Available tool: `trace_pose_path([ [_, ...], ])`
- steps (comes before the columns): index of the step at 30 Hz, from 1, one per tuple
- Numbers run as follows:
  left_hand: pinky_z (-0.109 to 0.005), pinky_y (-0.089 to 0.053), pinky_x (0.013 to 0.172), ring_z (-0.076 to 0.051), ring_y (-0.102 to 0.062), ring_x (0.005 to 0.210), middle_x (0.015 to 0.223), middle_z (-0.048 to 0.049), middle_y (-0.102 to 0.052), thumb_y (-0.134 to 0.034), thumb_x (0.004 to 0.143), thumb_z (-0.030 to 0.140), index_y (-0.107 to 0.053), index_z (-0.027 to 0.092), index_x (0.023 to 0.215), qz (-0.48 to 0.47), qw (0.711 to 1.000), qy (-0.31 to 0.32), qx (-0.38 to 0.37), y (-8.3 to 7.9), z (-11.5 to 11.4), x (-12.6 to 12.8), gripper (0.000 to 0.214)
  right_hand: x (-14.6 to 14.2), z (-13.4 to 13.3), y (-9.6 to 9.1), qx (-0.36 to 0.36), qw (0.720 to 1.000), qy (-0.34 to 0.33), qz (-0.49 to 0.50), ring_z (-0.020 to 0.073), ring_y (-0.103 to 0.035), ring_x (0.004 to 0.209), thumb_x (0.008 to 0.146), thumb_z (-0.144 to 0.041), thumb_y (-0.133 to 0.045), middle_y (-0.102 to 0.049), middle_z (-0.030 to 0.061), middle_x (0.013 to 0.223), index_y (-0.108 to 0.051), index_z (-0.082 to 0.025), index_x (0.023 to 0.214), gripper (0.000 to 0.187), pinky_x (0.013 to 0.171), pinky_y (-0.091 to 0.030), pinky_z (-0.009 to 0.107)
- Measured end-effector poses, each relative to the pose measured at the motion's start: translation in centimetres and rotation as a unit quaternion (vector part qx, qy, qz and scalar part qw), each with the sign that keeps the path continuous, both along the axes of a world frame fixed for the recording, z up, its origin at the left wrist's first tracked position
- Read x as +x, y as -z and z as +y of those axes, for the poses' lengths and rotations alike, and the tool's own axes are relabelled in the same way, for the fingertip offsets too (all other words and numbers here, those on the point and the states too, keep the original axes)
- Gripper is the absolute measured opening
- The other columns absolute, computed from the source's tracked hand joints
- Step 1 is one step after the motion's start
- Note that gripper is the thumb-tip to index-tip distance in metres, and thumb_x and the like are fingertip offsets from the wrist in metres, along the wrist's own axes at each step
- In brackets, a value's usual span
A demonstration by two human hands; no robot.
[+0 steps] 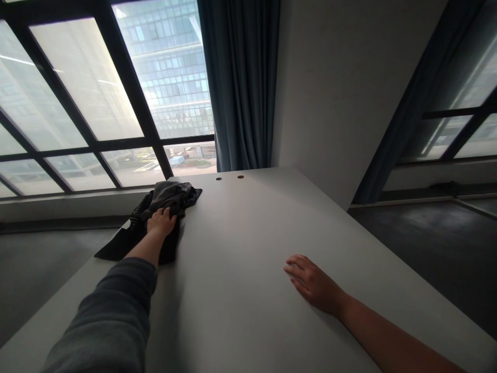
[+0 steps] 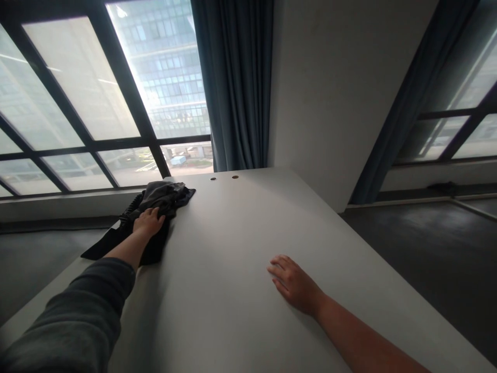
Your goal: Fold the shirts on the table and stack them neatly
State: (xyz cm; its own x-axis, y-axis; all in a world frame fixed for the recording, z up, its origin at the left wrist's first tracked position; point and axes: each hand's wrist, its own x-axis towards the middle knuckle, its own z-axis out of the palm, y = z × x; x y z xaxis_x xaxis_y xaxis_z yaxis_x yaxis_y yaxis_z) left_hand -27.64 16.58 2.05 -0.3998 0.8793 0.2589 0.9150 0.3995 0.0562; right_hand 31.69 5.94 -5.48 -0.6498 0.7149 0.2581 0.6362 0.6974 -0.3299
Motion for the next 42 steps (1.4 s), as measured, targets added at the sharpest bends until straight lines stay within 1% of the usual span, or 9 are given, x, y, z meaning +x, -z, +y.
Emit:
trace_pose_path([
  [4,-0.059,-0.035,0.112,-0.044,-0.039,0.148,0.162,-0.0268,-0.039,-0.044,0.098,0.053,-0.044,0.021,0.158,-0.026,0.997,-0.051,-0.051,0.1,2.0,-3.4,0.068,-0.1,-0.3,-0.6,-0.011,1.000,0.005,-0.005,0.0317,-0.053,0.135,0.097,-0.026,-0.051,-0.063,0.0159,0.138,-0.072,-0.020,0.130,0.039,0.119,-0.041,0.054],
  [14,-0.055,-0.036,0.113,-0.041,-0.051,0.137,0.149,-0.0267,-0.053,-0.041,0.099,0.044,-0.054,0.009,0.143,-0.020,0.998,-0.056,-0.011,0.3,2.6,-3.3,0.058,0.1,-0.2,-0.4,-0.011,1.000,0.010,-0.004,0.0323,-0.054,0.132,0.094,-0.023,-0.052,-0.063,0.0144,0.137,-0.071,-0.024,0.130,0.040,0.116,-0.044,0.055],
  [20,-0.045,-0.046,0.105,-0.037,-0.061,0.125,0.135,-0.0245,-0.062,-0.049,0.095,0.027,-0.059,0.007,0.128,-0.012,0.997,-0.052,0.052,-1.5,2.1,-3.7,0.040,-0.1,-0.1,-0.7,-0.017,1.000,0.008,-0.003,0.0318,-0.055,0.131,0.095,-0.023,-0.051,-0.064,0.0153,0.136,-0.071,-0.021,0.130,0.040,0.116,-0.044,0.054],
  [25,-0.043,-0.050,0.098,-0.035,-0.068,0.112,0.117,-0.0191,-0.072,-0.056,0.091,0.029,-0.064,0.013,0.118,-0.050,0.996,-0.012,0.073,-5.0,2.2,-2.3,0.032,-0.3,-0.1,-0.8,-0.019,1.000,0.007,-0.009,0.0316,-0.054,0.132,0.093,-0.020,-0.052,-0.063,0.0154,0.136,-0.071,-0.020,0.131,0.042,0.117,-0.043,0.054],
  [30,-0.039,-0.050,0.092,-0.029,-0.067,0.101,0.107,-0.0122,-0.073,-0.058,0.087,0.028,-0.064,0.017,0.109,-0.103,0.983,0.050,0.145,-9.9,2.0,3.1,0.025,-0.4,-0.1,-0.8,-0.010,1.000,0.004,0.000,0.0302,-0.055,0.130,0.091,-0.017,-0.054,-0.064,0.0155,0.134,-0.071,-0.019,0.128,0.041,0.118,-0.043,0.052],
  [33,-0.035,-0.049,0.083,-0.023,-0.064,0.084,0.088,-0.0050,-0.068,-0.058,0.084,0.025,-0.061,0.019,0.097,-0.166,0.964,0.105,0.181,-10.9,-0.1,8.8,0.015,-0.3,0.1,-0.4,0.013,1.000,-0.009,0.022,0.0297,-0.056,0.129,0.091,-0.016,-0.056,-0.065,0.0150,0.130,-0.072,-0.019,0.125,0.039,0.116,-0.044,0.051],
  [38,-0.025,-0.042,0.061,-0.015,-0.052,0.062,0.068,0.0051,-0.052,-0.057,0.082,0.028,-0.049,0.023,0.089,-0.357,0.890,0.243,0.148,-7.3,-9.5,20.0,0.011,0.1,0.4,-0.3,0.078,0.991,-0.001,0.108,0.0284,-0.058,0.125,0.099,-0.022,-0.054,-0.067,0.0137,0.126,-0.071,-0.021,0.124,0.031,0.112,-0.048,0.050],
  [40,-0.024,-0.039,0.058,-0.014,-0.053,0.061,0.069,0.0058,-0.052,-0.059,0.081,0.029,-0.049,0.024,0.089,-0.383,0.872,0.301,0.047,-5.7,-14.5,23.3,0.013,0.4,0.4,-0.5,0.098,0.985,0.015,0.139,0.0280,-0.059,0.123,0.102,-0.025,-0.052,-0.067,0.0133,0.124,-0.071,-0.022,0.125,0.030,0.110,-0.049,0.050],
  [42,-0.024,-0.039,0.055,-0.014,-0.055,0.057,0.069,0.0064,-0.057,-0.066,0.080,0.033,-0.053,0.025,0.093,-0.387,0.843,0.337,-0.162,-4.8,-18.8,25.4,0.020,0.5,0.3,-0.8,0.106,0.981,0.023,0.159,0.0274,-0.060,0.120,0.103,-0.027,-0.050,-0.068,0.0128,0.122,-0.071,-0.023,0.124,0.029,0.109,-0.050,0.050],
])
